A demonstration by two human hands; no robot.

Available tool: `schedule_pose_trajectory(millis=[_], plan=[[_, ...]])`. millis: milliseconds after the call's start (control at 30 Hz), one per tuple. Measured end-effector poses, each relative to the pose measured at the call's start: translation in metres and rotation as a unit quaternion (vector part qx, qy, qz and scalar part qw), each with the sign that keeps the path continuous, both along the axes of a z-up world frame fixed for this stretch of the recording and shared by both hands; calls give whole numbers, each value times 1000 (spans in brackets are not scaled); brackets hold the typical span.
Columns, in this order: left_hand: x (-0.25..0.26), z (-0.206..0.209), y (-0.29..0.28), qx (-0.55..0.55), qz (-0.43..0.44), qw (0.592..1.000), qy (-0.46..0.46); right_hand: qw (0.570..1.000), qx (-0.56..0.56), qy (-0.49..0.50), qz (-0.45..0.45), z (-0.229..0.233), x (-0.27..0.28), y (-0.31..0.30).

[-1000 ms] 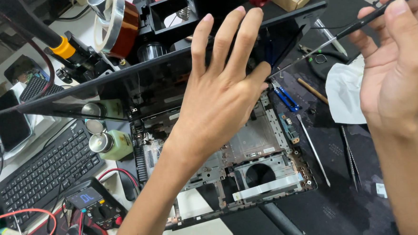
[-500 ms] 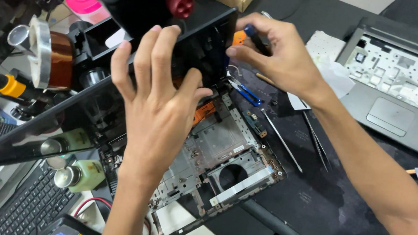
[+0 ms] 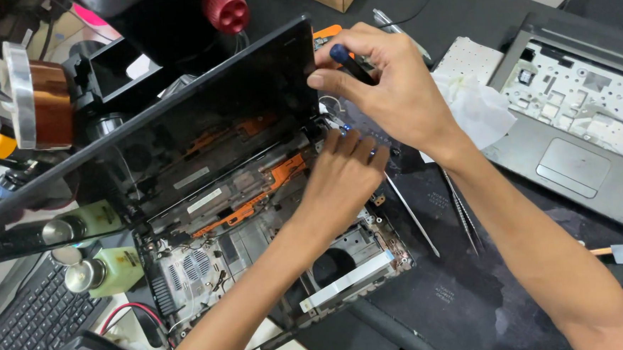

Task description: The person disassembles a laptop by removing screws and detaching the screen assembly from the main chassis. They use a screwdriver to loosen screws and a cloth to wipe components. The screen is then placed on the workbench, and the person continues to remove screws from the screen's frame.

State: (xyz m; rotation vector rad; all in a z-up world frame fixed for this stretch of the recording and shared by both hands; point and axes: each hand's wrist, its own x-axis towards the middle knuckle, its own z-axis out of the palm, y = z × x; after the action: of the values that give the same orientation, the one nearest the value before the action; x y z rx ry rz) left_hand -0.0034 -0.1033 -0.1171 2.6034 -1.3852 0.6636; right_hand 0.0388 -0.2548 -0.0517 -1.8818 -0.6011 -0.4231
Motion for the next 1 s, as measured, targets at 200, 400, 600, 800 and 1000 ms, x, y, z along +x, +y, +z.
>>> schedule_pose_trajectory(millis=[200,400,600,800,1000], plan=[[28,-31,-49,5,18,992,128,998,41,38,30,0,-2,1],[31,-48,-52,-4,79,989,123,999,7,12,33,-4,-1,0],[-22,10,22,-162,54,985,24,996,36,86,-11,13,-15,16],[-68,60,174,-346,223,911,-7,996,60,66,26,-17,-11,8],[-93,79,266,-296,413,850,-139,989,-11,150,8,-88,43,-24]])
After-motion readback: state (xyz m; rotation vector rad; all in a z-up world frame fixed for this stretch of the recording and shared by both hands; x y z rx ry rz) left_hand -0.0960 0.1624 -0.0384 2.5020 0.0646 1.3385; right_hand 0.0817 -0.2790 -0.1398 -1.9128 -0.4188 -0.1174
